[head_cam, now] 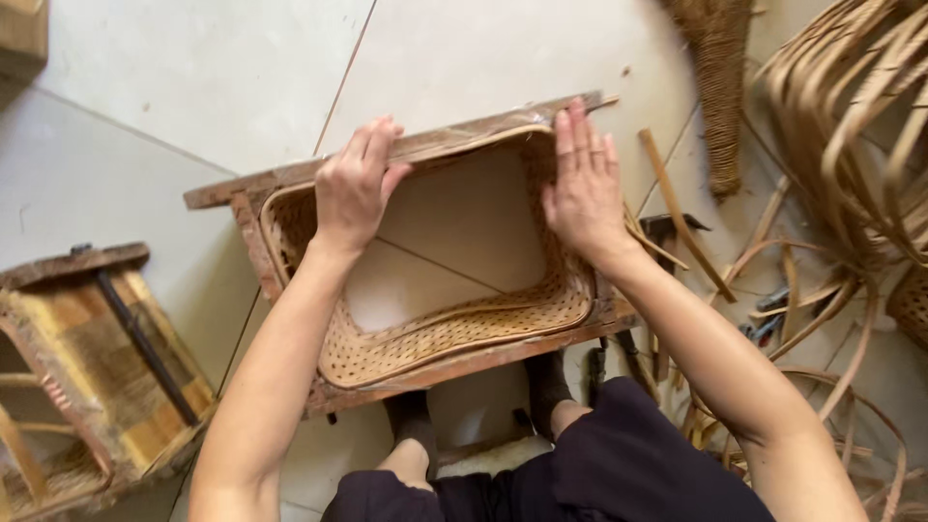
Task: The person sits on the floor and fits a woven bamboo basket body into a wooden shaping mold, pressing and adjusting its walls. They then bend flexible bamboo rim strips around the basket's top edge and tuck the strip ends to secure the rim, working the strips around the whole perimeter.
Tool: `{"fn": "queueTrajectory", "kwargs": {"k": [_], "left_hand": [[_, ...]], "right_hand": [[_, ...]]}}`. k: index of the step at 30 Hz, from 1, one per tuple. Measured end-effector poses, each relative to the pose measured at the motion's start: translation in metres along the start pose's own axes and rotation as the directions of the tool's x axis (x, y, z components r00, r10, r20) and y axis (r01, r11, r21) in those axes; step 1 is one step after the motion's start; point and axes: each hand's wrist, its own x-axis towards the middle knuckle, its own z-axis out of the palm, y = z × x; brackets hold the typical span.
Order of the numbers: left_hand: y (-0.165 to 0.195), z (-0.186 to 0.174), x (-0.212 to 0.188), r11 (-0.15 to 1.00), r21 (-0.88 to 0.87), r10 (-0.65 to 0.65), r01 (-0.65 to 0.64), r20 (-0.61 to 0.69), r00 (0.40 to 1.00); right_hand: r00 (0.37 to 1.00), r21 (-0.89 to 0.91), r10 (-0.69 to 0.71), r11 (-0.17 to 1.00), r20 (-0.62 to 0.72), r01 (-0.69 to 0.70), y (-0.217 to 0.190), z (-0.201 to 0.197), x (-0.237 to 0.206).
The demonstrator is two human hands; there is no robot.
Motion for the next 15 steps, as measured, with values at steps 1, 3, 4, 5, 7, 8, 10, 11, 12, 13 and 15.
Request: {"fn": "queueTrajectory", "kwargs": {"k": [1, 3, 4, 5, 7, 8, 10, 11, 12, 13, 15], "left_hand": [[0.000, 0.000, 0.004, 0.996, -0.049, -0.069, 0.072, 0.066, 0.995], [0.006, -0.002, 0.003, 0.999, -0.033, -0.042, 0.042, -0.003, 0.999], [0.014, -0.004, -0.004, 0.998, 0.036, 0.053, -0.049, -0.123, 0.991], [0.022, -0.009, -0.017, 0.985, 0.112, 0.150, -0.127, -0.228, 0.962], [0.040, -0.020, -0.053, 0.973, -0.054, 0.215, -0.224, -0.135, 0.967], [0.052, -0.031, -0.084, 0.966, -0.209, 0.151, -0.152, -0.022, 0.988], [0.071, -0.036, -0.129, 0.927, -0.375, 0.079, 0.006, 0.210, 0.975], [0.078, -0.036, -0.149, 0.902, -0.404, 0.008, 0.151, 0.365, 0.931], [0.082, -0.033, -0.162, 0.892, -0.419, -0.018, 0.168, 0.339, 0.940], [0.086, -0.028, -0.173, 0.884, -0.430, -0.046, 0.185, 0.313, 0.949], [0.088, -0.020, -0.184, 0.882, -0.432, -0.085, 0.191, 0.253, 0.964]], "right_hand": [[1.000, 0.022, -0.008, 1.000, -0.026, 0.008, -0.003, -0.001, 0.000], [0.995, 0.004, -0.070, 0.998, -0.070, 0.070, -0.016, -0.004, -0.007], [0.991, -0.005, -0.100, 0.995, -0.089, 0.100, -0.025, -0.005, -0.015], [0.934, 0.006, -0.304, 0.951, -0.188, 0.311, -0.040, -0.003, -0.023], [0.803, 0.392, -0.536, 0.701, -0.261, 0.596, -0.068, -0.001, -0.046], [0.801, 0.494, -0.585, 0.662, -0.129, 0.563, -0.083, 0.000, -0.063], [0.774, 0.617, -0.631, 0.629, 0.050, 0.473, -0.099, 0.002, -0.081], [0.766, 0.651, -0.634, 0.628, 0.109, 0.427, -0.104, 0.004, -0.086], [0.751, 0.685, -0.639, 0.624, 0.169, 0.376, -0.105, 0.006, -0.089], [0.756, 0.729, -0.619, 0.616, 0.214, 0.298, -0.105, 0.008, -0.089], [0.750, 0.789, -0.596, 0.591, 0.288, 0.166, -0.099, 0.012, -0.079]]}}
